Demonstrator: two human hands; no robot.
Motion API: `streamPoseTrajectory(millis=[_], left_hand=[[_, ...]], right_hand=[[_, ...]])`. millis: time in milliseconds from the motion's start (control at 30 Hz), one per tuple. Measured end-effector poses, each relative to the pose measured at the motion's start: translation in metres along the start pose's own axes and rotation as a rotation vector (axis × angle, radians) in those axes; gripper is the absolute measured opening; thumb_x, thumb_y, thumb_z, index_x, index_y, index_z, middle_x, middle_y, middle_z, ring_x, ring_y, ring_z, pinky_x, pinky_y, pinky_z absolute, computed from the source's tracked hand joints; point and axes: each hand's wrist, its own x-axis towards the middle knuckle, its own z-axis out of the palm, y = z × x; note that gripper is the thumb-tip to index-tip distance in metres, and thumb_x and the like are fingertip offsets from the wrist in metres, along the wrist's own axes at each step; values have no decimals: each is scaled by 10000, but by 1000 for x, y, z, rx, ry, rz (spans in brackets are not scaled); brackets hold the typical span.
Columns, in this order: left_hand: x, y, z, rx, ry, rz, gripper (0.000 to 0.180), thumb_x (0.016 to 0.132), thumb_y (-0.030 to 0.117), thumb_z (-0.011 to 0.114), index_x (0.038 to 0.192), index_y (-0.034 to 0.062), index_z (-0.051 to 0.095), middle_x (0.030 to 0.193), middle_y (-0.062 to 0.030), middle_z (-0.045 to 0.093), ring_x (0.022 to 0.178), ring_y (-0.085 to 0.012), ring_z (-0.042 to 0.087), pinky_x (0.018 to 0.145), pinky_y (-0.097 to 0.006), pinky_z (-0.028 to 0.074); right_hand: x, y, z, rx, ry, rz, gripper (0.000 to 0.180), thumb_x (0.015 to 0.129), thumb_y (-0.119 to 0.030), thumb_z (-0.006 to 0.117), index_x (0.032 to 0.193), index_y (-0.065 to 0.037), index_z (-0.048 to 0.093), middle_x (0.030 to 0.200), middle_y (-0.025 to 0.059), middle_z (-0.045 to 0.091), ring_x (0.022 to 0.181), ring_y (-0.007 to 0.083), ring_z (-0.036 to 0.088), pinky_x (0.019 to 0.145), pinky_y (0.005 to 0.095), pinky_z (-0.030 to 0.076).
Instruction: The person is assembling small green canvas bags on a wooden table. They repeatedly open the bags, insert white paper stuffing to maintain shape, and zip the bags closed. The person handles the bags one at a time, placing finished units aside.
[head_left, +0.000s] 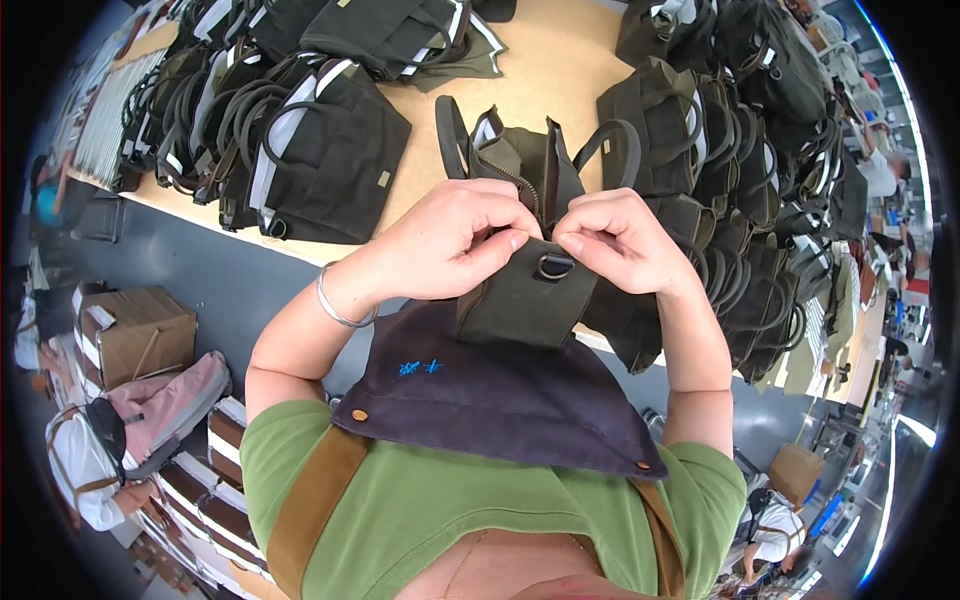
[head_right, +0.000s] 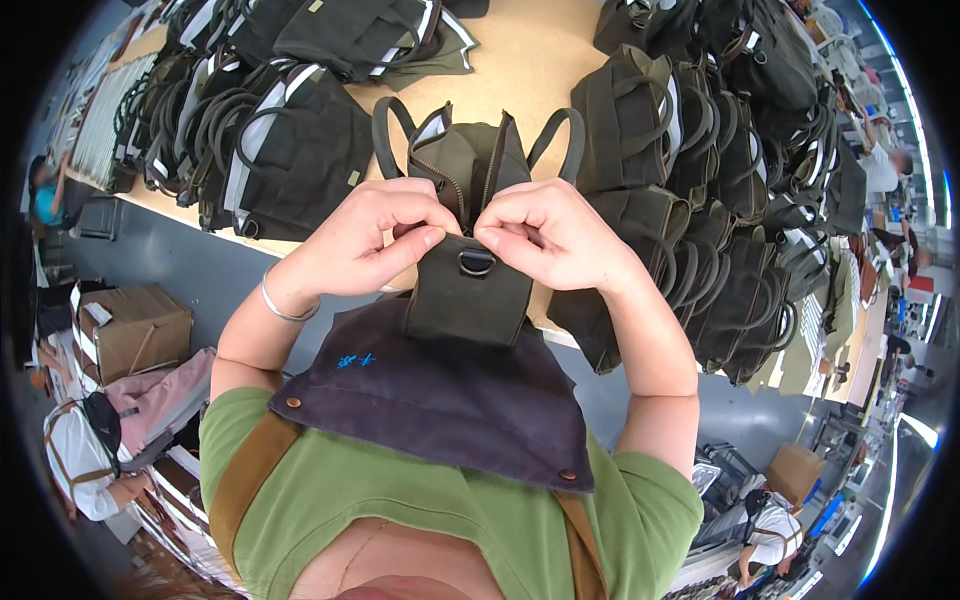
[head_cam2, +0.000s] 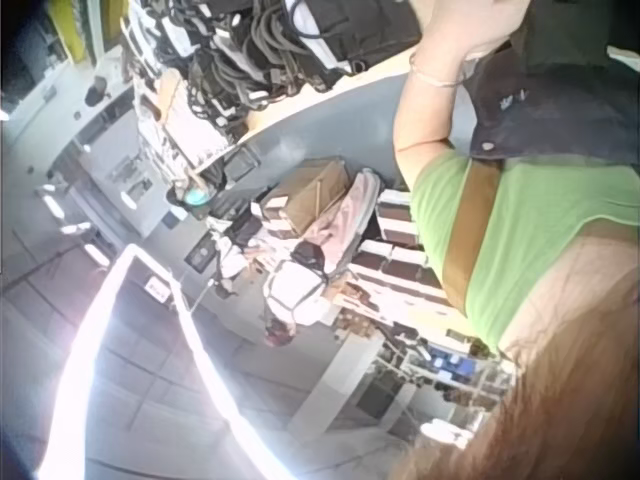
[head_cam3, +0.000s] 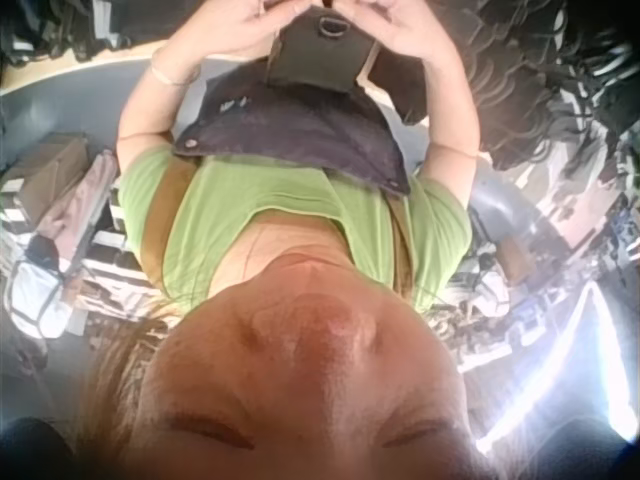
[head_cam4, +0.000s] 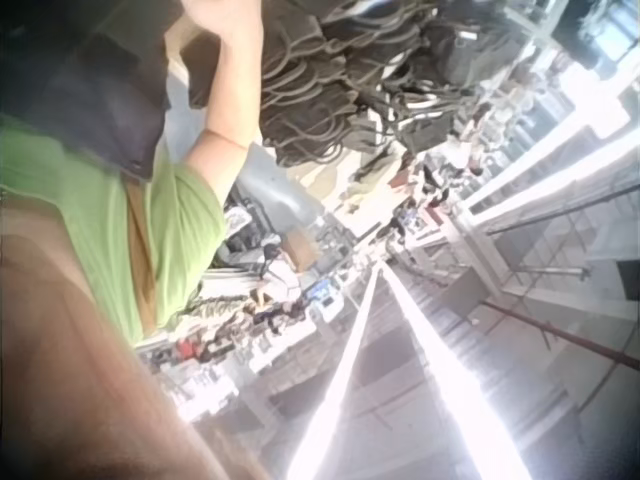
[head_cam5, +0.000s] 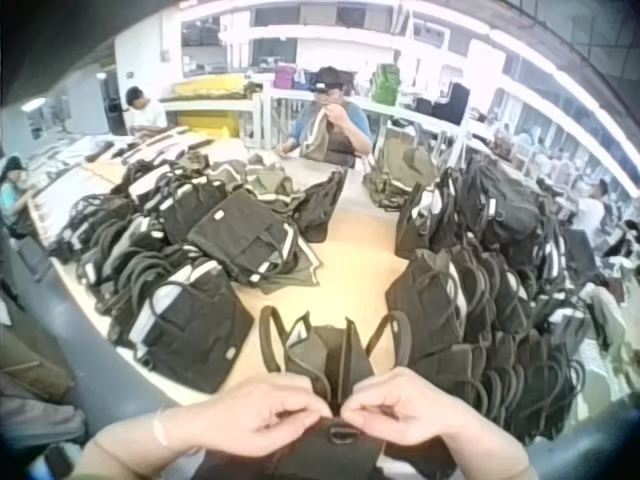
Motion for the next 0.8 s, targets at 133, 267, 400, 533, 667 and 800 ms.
streamPoseTrajectory(millis=[133,267,400,533,667,800], left_hand=[[4,0,-6,19,-69,25,103,861,41,594,927,11,667,688,-62,503,613,-191,480,540,-320,369],[2,11,-4,-46,-68,-7,80,845,34,627,906,5,668,685,-65,498,606,-200,480,540,-324,373],[-1,3,5,177,94,214,92,793,68,709,879,45,688,666,-36,480,601,-193,472,543,-320,377],[-13,17,10,481,175,469,148,715,76,713,848,104,655,706,-21,466,706,-199,517,613,-330,414],[-18,-41,37,451,65,296,181,719,68,709,891,80,655,771,-17,517,790,-199,530,678,-314,428],[-48,-87,47,365,498,34,289,777,85,714,1048,47,619,955,-66,556,898,-212,532,765,-315,435]], right_hand=[[6,-6,-4,17,-118,93,152,887,-158,688,825,-20,695,619,30,549,530,109,478,497,276,375],[4,2,2,75,-21,-36,160,882,-171,694,817,-25,695,620,50,567,525,143,523,502,298,405],[1,-12,9,-475,170,-172,178,829,-199,722,734,-57,670,596,64,527,515,243,541,471,350,423],[-15,-42,15,-685,321,-422,242,738,-287,779,686,-108,624,550,14,410,445,189,481,407,328,367],[-25,39,41,-620,260,-119,150,771,-237,772,797,-111,692,597,18,507,526,200,544,466,323,427],[-52,69,55,-415,717,69,173,765,-98,775,913,-79,687,772,8,588,597,123,527,503,262,432]])
